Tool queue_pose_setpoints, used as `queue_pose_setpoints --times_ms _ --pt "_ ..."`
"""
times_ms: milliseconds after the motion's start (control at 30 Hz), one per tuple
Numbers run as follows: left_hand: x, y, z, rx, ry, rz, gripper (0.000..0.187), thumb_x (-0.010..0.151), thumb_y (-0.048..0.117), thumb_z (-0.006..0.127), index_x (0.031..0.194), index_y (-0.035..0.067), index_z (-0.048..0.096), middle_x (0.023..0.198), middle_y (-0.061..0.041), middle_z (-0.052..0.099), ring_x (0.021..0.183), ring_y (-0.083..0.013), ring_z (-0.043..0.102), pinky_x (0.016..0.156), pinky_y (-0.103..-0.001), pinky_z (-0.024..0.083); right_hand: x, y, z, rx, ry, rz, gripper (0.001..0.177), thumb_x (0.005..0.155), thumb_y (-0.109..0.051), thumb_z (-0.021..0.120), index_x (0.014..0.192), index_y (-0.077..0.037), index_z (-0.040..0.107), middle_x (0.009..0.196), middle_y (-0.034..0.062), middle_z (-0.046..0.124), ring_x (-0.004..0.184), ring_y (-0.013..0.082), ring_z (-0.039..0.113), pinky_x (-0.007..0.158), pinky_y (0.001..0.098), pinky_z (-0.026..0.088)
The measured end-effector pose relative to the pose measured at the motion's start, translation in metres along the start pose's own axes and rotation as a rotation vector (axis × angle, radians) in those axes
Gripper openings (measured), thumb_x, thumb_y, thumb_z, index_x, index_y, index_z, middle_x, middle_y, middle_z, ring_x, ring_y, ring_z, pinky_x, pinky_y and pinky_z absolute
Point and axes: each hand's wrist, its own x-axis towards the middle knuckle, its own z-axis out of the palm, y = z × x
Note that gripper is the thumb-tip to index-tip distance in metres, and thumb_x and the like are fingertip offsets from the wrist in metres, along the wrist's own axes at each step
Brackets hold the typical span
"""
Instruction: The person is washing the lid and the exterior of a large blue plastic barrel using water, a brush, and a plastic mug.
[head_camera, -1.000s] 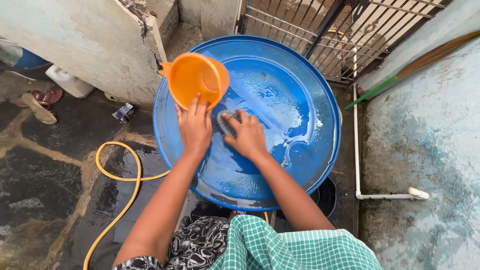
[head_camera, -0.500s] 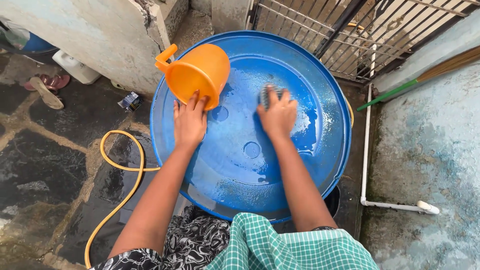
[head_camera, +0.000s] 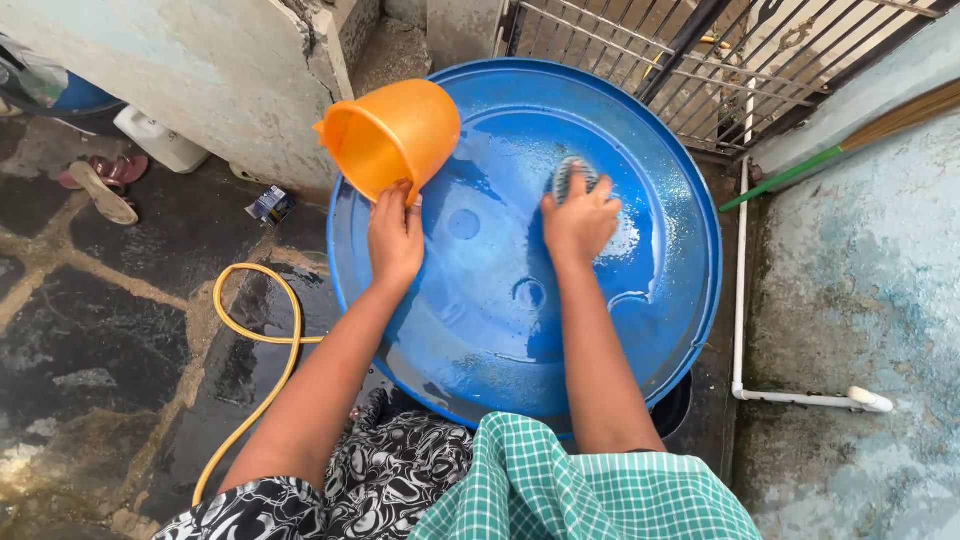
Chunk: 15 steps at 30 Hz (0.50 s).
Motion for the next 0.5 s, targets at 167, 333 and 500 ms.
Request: queue_pose_setpoints --times_ms 167,333,500 --pt "0.03 -0.022 -0.018 -0.142 -0.04 -0.002 0.027 0.107 0.018 0.06 0.126 0.0 0.063 0.128 -0.018 0.065 0.121 -0.0416 0.059 0.105 -0.047 0.046 -0.064 -0.085 0.015 0.085 -0.144 -0.383 0.07 0.075 -0.045 0.079 0.141 -0.028 0.062 0.145 0.0191 0.051 0.113 0.042 0.055 0.095 0.049 0.049" --pt "0.047 -0.051 -0.042 -0.092 -0.063 0.149 0.024 0.103 0.014 0.06 0.123 0.002 0.066 0.126 -0.016 0.068 0.12 -0.0404 0.061 0.107 -0.049 0.044 -0.061 -0.1 0.025 0.149 -0.315 -0.579 0.068 0.072 -0.044 0.08 0.138 -0.031 0.063 0.144 0.0148 0.052 0.116 0.0404 0.055 0.099 0.0487 0.049" --pt "0.051 -0.055 -0.041 -0.173 -0.105 0.131 0.025 0.103 0.013 0.06 0.125 0.004 0.065 0.128 -0.016 0.066 0.125 -0.0406 0.058 0.114 -0.051 0.038 -0.017 -0.085 0.029 0.01 -0.046 0.115 0.064 0.082 -0.043 0.077 0.143 -0.03 0.061 0.146 0.0151 0.05 0.115 0.0412 0.055 0.094 0.0506 0.05"
